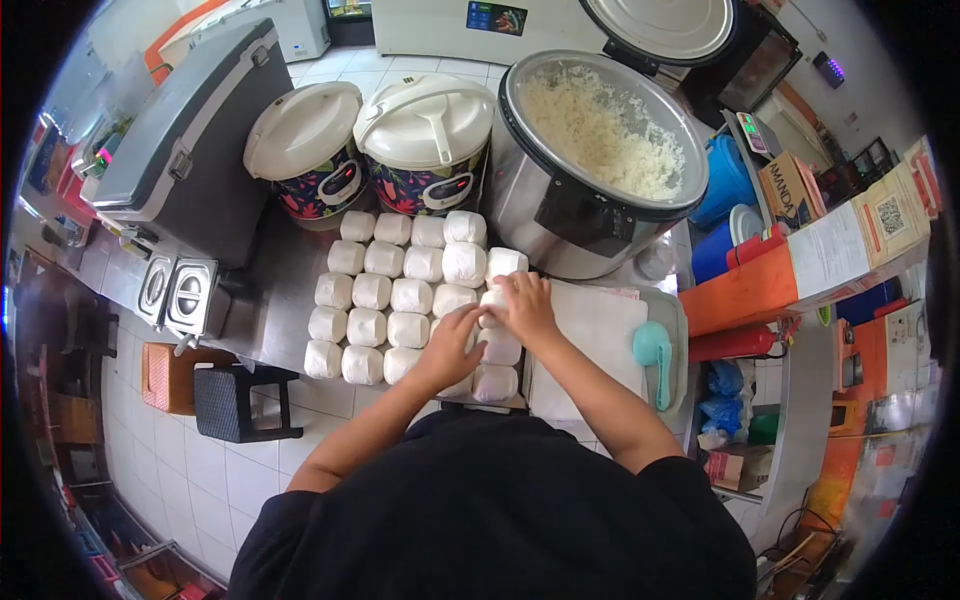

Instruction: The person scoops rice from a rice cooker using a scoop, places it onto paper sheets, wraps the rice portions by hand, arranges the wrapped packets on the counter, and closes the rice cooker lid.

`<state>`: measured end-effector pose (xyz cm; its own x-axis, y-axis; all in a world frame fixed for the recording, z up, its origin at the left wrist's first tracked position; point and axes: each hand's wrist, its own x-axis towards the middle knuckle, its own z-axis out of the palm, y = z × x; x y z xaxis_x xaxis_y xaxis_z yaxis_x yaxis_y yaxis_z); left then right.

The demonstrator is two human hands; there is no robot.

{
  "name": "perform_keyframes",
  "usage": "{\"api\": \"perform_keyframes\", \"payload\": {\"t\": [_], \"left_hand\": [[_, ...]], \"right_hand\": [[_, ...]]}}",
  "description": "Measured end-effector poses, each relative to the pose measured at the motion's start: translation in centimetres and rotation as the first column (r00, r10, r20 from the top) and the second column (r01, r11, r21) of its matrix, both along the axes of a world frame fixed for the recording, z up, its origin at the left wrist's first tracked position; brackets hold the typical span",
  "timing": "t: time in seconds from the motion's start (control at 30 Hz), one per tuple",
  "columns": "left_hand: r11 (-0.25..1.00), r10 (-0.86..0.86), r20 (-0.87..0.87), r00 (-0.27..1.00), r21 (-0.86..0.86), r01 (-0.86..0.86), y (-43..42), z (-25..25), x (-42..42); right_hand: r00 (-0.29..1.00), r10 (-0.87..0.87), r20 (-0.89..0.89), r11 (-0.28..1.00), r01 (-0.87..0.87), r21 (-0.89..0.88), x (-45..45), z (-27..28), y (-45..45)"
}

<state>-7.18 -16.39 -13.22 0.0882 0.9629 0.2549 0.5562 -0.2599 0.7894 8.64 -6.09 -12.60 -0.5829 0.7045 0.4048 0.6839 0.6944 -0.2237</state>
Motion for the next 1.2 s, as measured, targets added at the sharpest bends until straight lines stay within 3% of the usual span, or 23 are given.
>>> {"api": "perform_keyframes", "payload": {"t": [0.07, 0.1, 0.17, 0.27, 0.3, 0.43, 0.47, 0.53, 0.6, 0.67, 0.73, 0.77, 0.83, 0.9, 0.93, 1.0, 1.07, 1.1, 1.2], "left_hand": [[0.992, -0.061, -0.290, 0.955, 0.092, 0.091, 0.1, 0.7, 1.6], [0.986, -0.128, -0.430, 0.894, 0.045, 0.163, 0.1, 1.2, 2.1], [0.986, -0.122, -0.493, 0.862, 0.036, 0.160, 0.6, 0.0, 3.1], [0.986, -0.146, -0.550, 0.823, -0.013, 0.166, 1.4, -0.9, 3.7], [0.990, -0.133, -0.499, 0.856, -0.019, 0.142, 1.5, -1.1, 3.8], [0.992, -0.117, -0.466, 0.877, -0.013, 0.126, 1.7, -1.1, 3.9], [0.992, -0.117, -0.478, 0.871, -0.011, 0.127, 1.8, -1.1, 4.0], [0.992, -0.105, -0.494, 0.863, 0.012, 0.128, 1.8, -0.8, 4.4], [0.994, -0.103, -0.541, 0.835, -0.021, 0.109, 1.6, -0.4, 4.9], [0.994, -0.107, -0.530, 0.841, -0.025, 0.111, 1.3, 0.1, 5.2], [0.994, -0.107, -0.549, 0.829, -0.039, 0.102, 1.4, 0.0, 5.3], [0.994, -0.110, -0.529, 0.841, -0.053, 0.096, 1.5, -0.2, 5.2], [0.996, -0.093, -0.504, 0.859, -0.045, 0.082, 1.5, 0.1, 5.2], [0.998, -0.061, -0.492, 0.869, -0.019, 0.059, 1.3, 0.3, 4.8], [0.998, -0.054, -0.497, 0.866, -0.015, 0.054, 1.6, 0.9, 4.9], [0.971, 0.065, -0.183, 0.981, 0.237, -0.020, 2.8, 3.0, 5.4], [0.976, 0.095, -0.076, 0.993, 0.204, -0.078, 5.2, 6.7, 5.8], [0.962, 0.114, 0.065, 0.991, 0.241, -0.127, 7.0, 8.2, 6.1], [0.937, 0.174, 0.406, 0.897, 0.213, -0.278, 12.5, 12.9, 7.0]], "right_hand": [[0.997, -0.033, -0.063, 0.997, 0.029, -0.070, 1.3, 0.5, 0.3], [0.976, -0.076, -0.206, 0.990, 0.049, -0.134, 2.3, 0.6, 0.5], [0.892, -0.154, -0.425, 0.982, 0.089, -0.167, 5.1, 1.0, 0.6], [0.816, -0.345, -0.464, 0.933, 0.243, -0.266, 12.5, 1.2, -0.2], [0.796, -0.392, -0.461, 0.920, 0.337, -0.201, 15.2, 1.6, -0.9], [0.736, -0.663, -0.138, 0.747, 0.662, -0.058, 25.5, 1.4, -4.5], [0.734, -0.664, -0.146, 0.746, 0.664, -0.055, 26.5, 1.0, -5.3], [0.626, -0.754, 0.200, 0.547, 0.766, -0.337, 28.0, 0.3, -6.8], [0.640, -0.761, 0.106, 0.566, 0.735, -0.374, 30.0, -4.2, -7.7], [0.653, -0.757, 0.013, 0.595, 0.697, -0.400, 30.7, -4.6, -6.4], [0.536, -0.775, -0.335, 0.620, 0.541, -0.569, 29.2, -0.5, -5.1], [0.597, -0.609, -0.522, 0.792, 0.490, -0.363, 28.4, 1.9, -3.4], [0.631, -0.515, -0.580, 0.840, 0.235, -0.490, 27.2, 10.3, -0.4], [0.886, -0.159, -0.436, 0.987, 0.130, -0.097, 26.6, 16.2, 4.9], [0.873, -0.100, -0.478, 0.995, 0.085, -0.052, 23.9, 20.2, 6.4], [0.909, 0.084, -0.408, 0.993, -0.043, 0.108, 18.9, 24.7, 11.5], [0.994, 0.027, -0.103, 0.999, -0.024, 0.033, 13.8, 25.3, 18.0], [0.999, 0.018, 0.041, 1.000, -0.018, 0.003, 11.3, 25.0, 21.0], [0.984, 0.059, 0.168, 0.998, -0.064, 0.025, 6.0, 22.6, 27.6]]}}
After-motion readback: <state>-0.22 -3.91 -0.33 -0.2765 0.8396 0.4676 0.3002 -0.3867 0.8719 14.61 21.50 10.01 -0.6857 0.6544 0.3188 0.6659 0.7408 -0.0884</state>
